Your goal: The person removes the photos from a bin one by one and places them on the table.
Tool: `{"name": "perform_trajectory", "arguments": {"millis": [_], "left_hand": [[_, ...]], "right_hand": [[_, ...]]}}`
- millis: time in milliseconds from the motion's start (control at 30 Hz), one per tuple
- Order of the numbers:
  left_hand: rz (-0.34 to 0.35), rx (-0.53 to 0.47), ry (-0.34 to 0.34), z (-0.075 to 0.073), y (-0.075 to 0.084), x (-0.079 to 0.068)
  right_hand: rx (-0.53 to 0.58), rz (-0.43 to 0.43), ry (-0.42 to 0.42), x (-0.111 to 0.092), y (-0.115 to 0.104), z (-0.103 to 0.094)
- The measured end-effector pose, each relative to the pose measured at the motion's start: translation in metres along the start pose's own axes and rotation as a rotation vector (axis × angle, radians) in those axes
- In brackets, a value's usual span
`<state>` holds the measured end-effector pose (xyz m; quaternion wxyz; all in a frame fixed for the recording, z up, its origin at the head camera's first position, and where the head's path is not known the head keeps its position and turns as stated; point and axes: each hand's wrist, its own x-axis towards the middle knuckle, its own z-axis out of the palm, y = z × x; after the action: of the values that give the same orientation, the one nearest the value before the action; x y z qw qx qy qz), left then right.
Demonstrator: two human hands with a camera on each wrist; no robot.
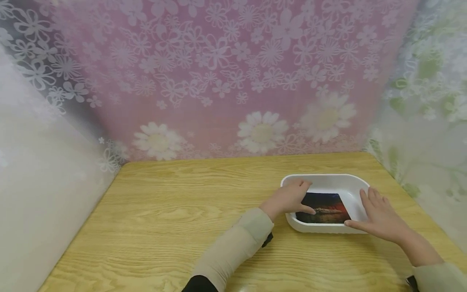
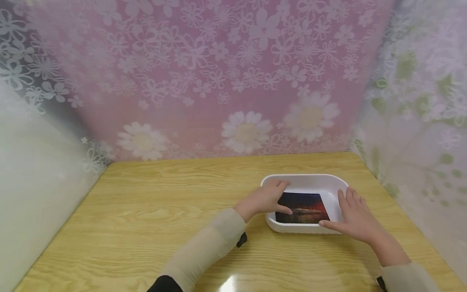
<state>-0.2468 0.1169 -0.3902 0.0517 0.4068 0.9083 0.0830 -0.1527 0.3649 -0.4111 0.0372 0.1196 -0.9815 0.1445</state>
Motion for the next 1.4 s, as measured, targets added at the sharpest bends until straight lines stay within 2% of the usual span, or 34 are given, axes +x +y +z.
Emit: {"name": "perform_trajectory", "arguments": {"millis": [133,233,400,567,767,967,1133,1233,1400], "left_hand": [[-0.042,0.106,-0.075,0.008,0.004,0.010],[-0.083,0.223,-0.140,0.013,0.009,0.015],[-0.134,0.376,-0.180,0.020,0.017,0.019],[-0.178,0.393,-0.212,0.025,0.020,0.020],[-0.194,0.362,-0.233,0.027,0.020,0.023],[-0.209,0.327,-0.203,0.031,0.018,0.027],[-0.155,0.332,-0.133,0.029,0.016,0.029],[-0.119,0.383,-0.096,0.028,0.016,0.029],[-0.096,0.406,-0.048,0.028,0.017,0.029]], "right_hand": [[0.005,0.000,-0.008,0.001,-0.001,0.001],[0.002,-0.002,-0.011,0.000,0.000,0.002],[0.003,-0.008,-0.004,-0.001,0.000,0.003],[0.003,-0.008,-0.004,-0.001,-0.001,0.005],[-0.009,-0.012,0.012,-0.001,0.001,0.006],[-0.023,-0.020,0.037,-0.001,0.001,0.006],[-0.034,-0.021,0.047,-0.001,0.002,0.006],[-0.037,-0.017,0.044,0.000,0.002,0.005],[-0.033,-0.008,0.029,-0.001,0.003,0.004]]}}
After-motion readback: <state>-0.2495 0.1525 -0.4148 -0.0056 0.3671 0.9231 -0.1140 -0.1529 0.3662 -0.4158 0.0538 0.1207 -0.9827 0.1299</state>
